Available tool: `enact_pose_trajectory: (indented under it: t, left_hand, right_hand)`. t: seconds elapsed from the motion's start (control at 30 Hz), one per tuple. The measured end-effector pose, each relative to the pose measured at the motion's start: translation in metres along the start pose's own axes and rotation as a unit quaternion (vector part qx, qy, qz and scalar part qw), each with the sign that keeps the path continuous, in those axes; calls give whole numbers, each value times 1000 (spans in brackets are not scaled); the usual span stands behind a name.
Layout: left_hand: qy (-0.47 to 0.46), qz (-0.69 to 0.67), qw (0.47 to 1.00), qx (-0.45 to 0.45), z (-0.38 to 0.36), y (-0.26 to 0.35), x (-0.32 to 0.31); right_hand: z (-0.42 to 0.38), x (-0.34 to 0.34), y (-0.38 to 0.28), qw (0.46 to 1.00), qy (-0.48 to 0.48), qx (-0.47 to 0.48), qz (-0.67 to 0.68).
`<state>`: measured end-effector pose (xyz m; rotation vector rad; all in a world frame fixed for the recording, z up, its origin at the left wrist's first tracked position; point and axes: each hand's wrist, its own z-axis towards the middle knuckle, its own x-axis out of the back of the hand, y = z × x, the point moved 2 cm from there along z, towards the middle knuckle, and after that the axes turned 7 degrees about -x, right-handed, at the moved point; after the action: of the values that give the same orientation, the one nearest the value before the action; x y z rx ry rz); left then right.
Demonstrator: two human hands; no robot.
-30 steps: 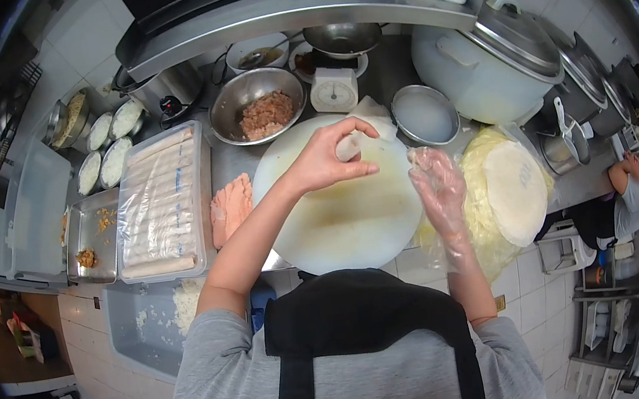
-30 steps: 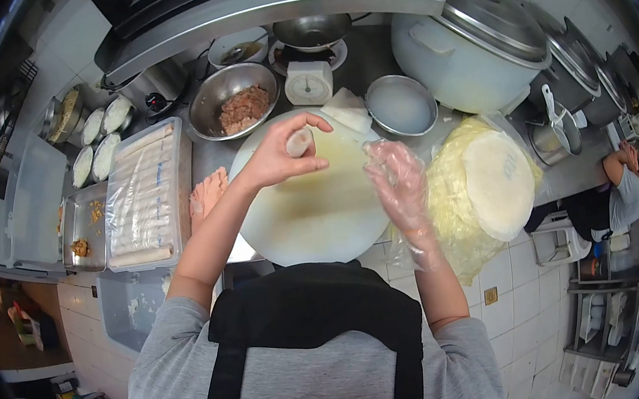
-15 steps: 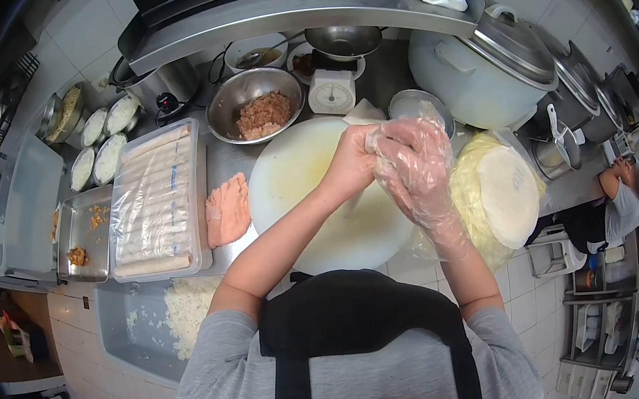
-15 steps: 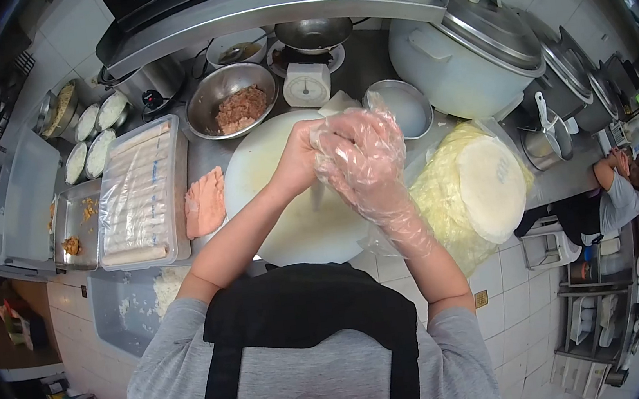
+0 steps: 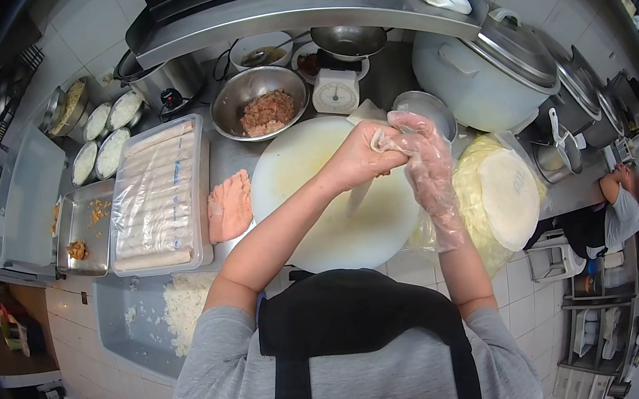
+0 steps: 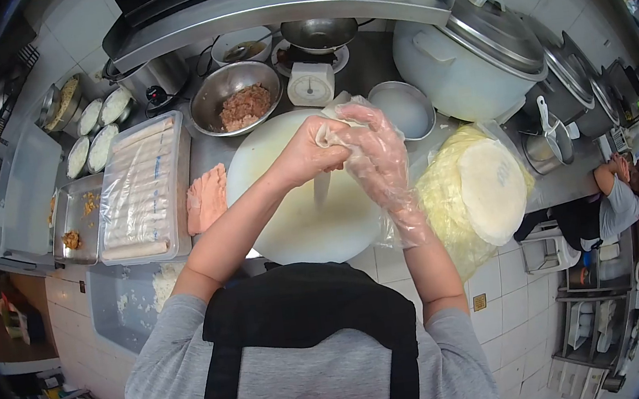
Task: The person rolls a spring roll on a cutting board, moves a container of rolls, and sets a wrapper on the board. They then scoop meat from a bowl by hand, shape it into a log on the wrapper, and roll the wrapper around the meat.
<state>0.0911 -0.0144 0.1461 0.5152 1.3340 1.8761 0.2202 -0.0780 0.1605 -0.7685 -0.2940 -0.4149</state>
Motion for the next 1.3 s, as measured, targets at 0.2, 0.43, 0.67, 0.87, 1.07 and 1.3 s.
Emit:
enact_pose_trajectory:
  t: [0.2, 0.43, 0.67, 0.87, 1.07, 1.3]
  left_hand:
    - [-1, 14, 998, -60, 3, -18, -8]
    - [122, -99, 986, -54, 4, 13, 14]
    - [-15, -214, 976, -20, -7, 17, 5]
    - [-4, -65, 998, -8, -21, 8, 7]
    - [48, 3, 997, -56, -21, 7, -2]
    - [36, 34, 996, -77, -19, 3, -8]
  right_hand:
    - [22, 8, -13, 973, -118, 84, -182]
    - [-30, -46, 21, 935, -4, -287, 209]
    - [-47, -50, 35, 830, -171, -312, 430]
    - [-29, -12, -2, 976, 6, -203, 78]
    - [-11, -2, -27, 992, -34, 50, -109]
    - [13, -3, -25, 971, -124, 101, -177]
